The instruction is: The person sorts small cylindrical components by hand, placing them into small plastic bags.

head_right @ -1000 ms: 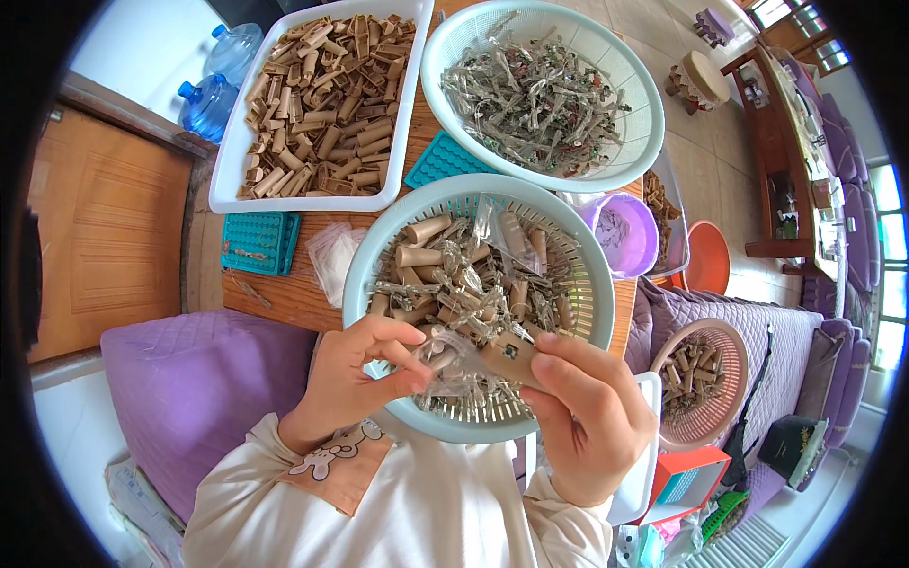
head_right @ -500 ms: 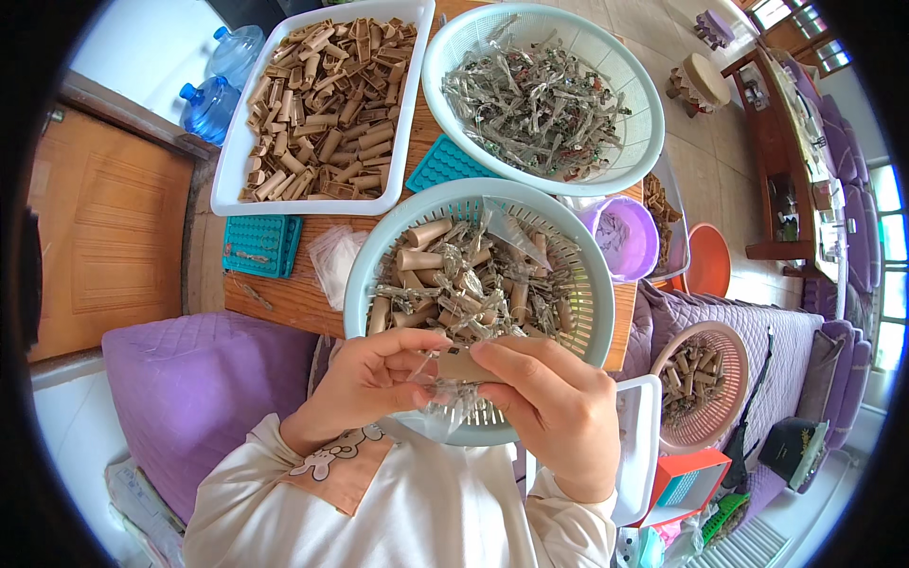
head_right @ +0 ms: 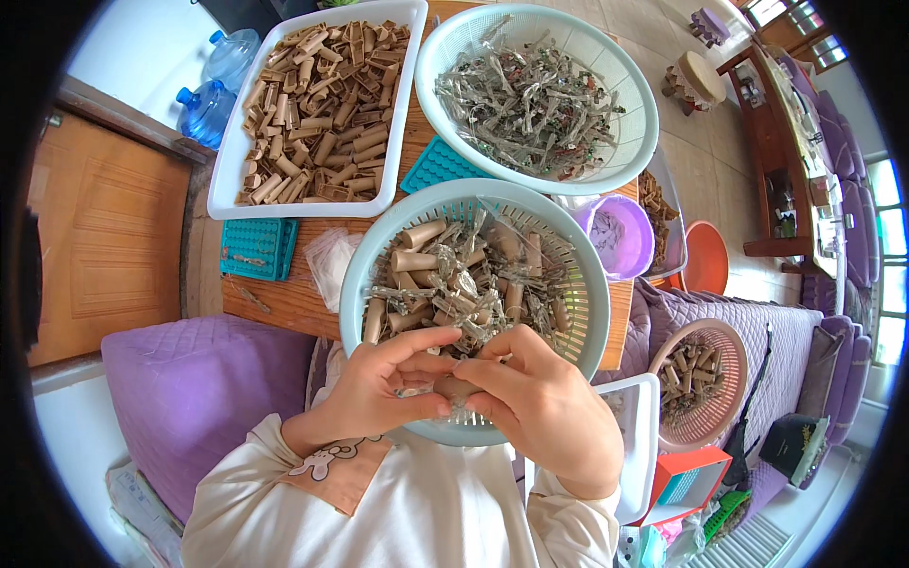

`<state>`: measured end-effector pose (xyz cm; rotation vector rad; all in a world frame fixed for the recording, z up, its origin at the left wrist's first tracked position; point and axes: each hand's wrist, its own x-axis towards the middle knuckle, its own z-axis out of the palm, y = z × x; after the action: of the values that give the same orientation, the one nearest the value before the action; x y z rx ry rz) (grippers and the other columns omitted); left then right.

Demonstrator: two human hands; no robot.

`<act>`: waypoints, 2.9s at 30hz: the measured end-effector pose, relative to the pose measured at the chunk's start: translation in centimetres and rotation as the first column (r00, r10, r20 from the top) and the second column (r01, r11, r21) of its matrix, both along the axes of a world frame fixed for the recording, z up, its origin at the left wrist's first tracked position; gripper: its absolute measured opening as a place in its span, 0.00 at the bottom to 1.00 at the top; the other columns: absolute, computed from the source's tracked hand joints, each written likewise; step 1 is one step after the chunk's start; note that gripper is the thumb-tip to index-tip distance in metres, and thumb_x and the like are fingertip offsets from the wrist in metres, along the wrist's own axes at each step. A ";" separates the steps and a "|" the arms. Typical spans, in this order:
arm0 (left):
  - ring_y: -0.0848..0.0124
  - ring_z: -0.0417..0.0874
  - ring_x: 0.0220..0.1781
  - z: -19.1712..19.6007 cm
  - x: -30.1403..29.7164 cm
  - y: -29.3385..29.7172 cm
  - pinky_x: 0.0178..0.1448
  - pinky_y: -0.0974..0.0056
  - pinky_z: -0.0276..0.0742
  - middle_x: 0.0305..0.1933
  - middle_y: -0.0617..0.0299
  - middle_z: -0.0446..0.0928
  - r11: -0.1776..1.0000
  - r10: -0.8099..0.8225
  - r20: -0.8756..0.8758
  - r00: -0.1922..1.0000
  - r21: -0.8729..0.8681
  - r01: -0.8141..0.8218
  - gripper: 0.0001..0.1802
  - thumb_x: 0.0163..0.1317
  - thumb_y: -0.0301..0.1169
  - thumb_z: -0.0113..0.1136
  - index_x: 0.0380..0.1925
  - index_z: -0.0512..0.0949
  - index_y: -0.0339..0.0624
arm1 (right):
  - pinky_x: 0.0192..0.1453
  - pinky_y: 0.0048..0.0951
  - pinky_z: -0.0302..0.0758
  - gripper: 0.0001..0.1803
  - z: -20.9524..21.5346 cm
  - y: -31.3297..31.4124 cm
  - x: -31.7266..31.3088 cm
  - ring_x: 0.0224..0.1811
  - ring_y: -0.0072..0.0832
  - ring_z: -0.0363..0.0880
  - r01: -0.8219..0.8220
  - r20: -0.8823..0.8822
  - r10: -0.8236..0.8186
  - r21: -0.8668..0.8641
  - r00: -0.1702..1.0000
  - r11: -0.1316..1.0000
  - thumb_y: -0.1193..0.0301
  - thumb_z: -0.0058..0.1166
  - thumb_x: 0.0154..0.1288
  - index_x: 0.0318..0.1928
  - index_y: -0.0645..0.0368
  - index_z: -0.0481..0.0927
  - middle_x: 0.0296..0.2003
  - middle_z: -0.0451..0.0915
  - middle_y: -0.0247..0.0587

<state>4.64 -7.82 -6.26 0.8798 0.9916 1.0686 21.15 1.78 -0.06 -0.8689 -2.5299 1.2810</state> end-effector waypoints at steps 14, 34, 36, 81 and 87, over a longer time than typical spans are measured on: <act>0.68 0.77 0.47 -1.2 -0.2 0.0 0.52 0.66 0.74 0.47 0.47 0.73 0.993 0.120 0.283 0.951 -0.046 -0.112 0.38 0.50 0.17 0.59 0.60 0.53 0.39 | 0.44 0.35 0.70 0.17 -4.3 -2.1 -1.1 0.38 0.37 0.74 0.230 -0.300 -0.177 0.150 0.937 0.962 0.69 0.63 0.45 0.37 0.60 0.75 0.41 0.76 0.44; 0.60 0.78 0.46 -1.0 3.5 -0.2 0.45 0.64 0.79 0.48 0.49 0.72 0.824 0.291 -0.273 0.917 0.559 -0.094 0.25 0.48 0.21 0.63 0.48 0.68 0.37 | 0.40 0.27 0.74 0.19 -7.5 -4.5 2.1 0.36 0.31 0.78 0.281 -0.476 -0.532 -0.502 0.700 0.818 0.71 0.51 0.59 0.51 0.64 0.71 0.41 0.76 0.48; 0.62 0.80 0.43 -1.1 4.5 0.5 0.42 0.66 0.79 0.47 0.50 0.73 0.786 0.351 -0.280 0.893 0.606 -0.119 0.20 0.46 0.23 0.65 0.42 0.73 0.40 | 0.37 0.26 0.74 0.18 -7.6 -4.7 3.0 0.31 0.29 0.79 0.277 -0.470 -0.478 -0.435 0.742 0.857 0.71 0.48 0.61 0.51 0.65 0.71 0.34 0.79 0.48; 0.70 0.74 0.19 -0.8 3.7 2.8 0.24 0.69 0.69 0.20 0.60 0.75 0.907 0.299 -0.492 0.817 0.413 -0.084 0.04 0.51 0.25 0.56 0.27 0.77 0.38 | 0.40 0.21 0.68 0.17 -7.6 -6.5 2.1 0.37 0.23 0.71 0.345 -0.447 -0.732 -0.674 0.514 0.653 0.65 0.42 0.66 0.47 0.63 0.74 0.38 0.76 0.39; 0.70 0.76 0.22 -1.2 3.3 1.7 0.26 0.67 0.71 0.22 0.61 0.75 0.897 0.339 -0.473 0.814 0.425 -0.126 0.07 0.50 0.23 0.57 0.32 0.77 0.40 | 0.44 0.26 0.70 0.13 -8.3 -6.7 1.2 0.40 0.28 0.73 -0.138 -0.205 -0.951 -0.975 0.230 0.176 0.65 0.43 0.65 0.35 0.64 0.74 0.37 0.74 0.40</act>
<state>7.98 -6.12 -7.44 1.4566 1.4204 1.2827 22.34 -4.91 -8.32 -0.7236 -0.2658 1.9980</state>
